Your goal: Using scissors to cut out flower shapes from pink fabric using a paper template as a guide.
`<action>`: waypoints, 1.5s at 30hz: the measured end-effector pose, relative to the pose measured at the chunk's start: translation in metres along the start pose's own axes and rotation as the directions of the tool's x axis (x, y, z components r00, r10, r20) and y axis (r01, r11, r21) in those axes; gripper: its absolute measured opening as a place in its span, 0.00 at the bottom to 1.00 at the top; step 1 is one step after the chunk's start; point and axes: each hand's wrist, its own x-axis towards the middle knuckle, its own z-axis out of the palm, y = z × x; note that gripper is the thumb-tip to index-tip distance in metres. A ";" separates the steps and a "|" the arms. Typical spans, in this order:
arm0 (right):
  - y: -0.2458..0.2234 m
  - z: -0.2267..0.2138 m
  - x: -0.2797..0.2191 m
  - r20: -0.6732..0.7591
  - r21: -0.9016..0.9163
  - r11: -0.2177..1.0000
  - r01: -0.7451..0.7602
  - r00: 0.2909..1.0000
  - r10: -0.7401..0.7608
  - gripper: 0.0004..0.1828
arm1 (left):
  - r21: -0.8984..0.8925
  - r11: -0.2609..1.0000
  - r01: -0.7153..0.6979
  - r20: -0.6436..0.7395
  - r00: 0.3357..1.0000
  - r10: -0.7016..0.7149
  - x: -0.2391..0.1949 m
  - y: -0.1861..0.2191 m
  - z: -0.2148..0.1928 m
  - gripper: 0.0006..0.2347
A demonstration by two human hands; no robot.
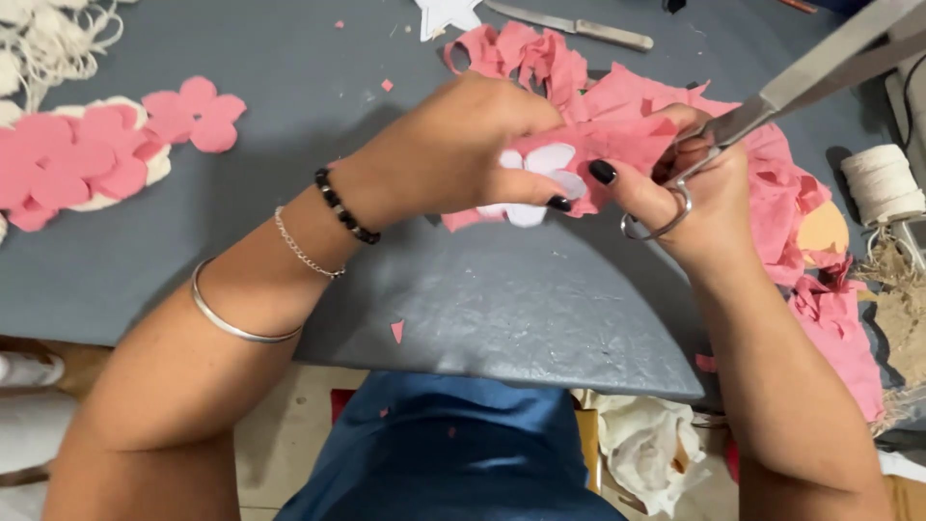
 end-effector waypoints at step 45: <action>-0.023 0.017 -0.007 0.551 -0.255 0.937 0.237 0.832 -0.061 0.34 | -0.287 0.902 0.322 -0.034 0.938 -0.345 -0.002 -0.007 -0.051 0.08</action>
